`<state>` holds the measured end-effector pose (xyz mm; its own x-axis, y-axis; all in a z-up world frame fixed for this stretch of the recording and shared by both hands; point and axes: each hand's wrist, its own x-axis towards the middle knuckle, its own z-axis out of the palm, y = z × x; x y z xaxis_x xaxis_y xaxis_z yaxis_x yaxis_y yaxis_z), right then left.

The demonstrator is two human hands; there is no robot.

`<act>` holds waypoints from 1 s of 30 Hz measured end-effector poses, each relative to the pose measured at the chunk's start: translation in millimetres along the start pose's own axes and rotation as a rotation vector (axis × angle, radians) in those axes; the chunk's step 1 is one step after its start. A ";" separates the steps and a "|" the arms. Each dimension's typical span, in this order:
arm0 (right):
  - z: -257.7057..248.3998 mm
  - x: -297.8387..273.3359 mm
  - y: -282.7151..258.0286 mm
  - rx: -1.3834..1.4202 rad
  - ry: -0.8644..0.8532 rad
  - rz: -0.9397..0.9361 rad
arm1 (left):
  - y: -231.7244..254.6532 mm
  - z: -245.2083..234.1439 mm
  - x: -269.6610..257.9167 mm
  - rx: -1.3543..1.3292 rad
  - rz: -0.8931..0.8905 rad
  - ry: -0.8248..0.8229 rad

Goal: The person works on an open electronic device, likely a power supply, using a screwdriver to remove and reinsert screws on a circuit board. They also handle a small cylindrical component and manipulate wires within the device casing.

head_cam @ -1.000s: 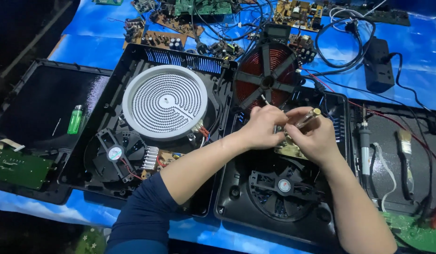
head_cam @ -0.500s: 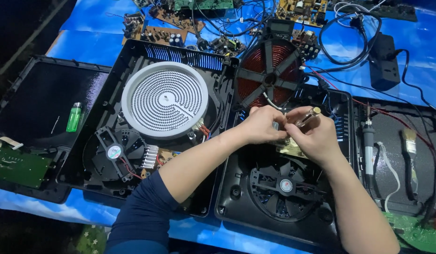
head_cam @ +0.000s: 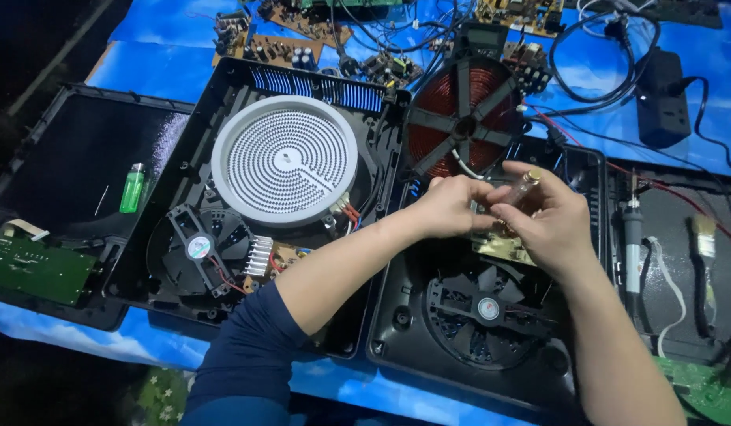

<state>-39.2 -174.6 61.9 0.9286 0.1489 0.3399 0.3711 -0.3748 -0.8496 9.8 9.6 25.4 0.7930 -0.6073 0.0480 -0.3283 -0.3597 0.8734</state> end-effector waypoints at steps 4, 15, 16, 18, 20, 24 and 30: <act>-1.7 2.2 -13.4 -0.062 -0.050 -0.052 | -8.2 2.1 6.2 0.021 0.001 -0.019; 2.7 -8.4 -7.0 -0.190 0.041 -0.075 | 8.7 -1.1 -4.9 -0.166 0.010 0.046; 4.0 -9.2 -12.5 -0.187 0.036 -0.072 | 6.0 -0.1 -4.9 -0.168 0.004 0.048; 6.0 -8.0 -24.1 -0.068 -0.031 -0.128 | 1.3 -0.4 -3.3 -0.308 0.124 -0.015; 5.3 -8.0 -15.9 -0.077 -0.022 -0.168 | 7.6 -1.4 -0.6 -0.200 0.053 0.005; 6.3 -9.2 -6.5 -0.125 0.067 -0.165 | -5.4 8.6 6.4 -0.044 0.117 0.110; 2.1 -7.9 -7.3 -0.114 -0.012 -0.186 | -15.4 10.3 6.9 -0.423 0.153 0.096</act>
<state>-49.2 -171.0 64.6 0.8444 0.2362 0.4809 0.5341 -0.4409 -0.7213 15.1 3.6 7.3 0.8023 -0.5555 0.2185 -0.2223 0.0617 0.9730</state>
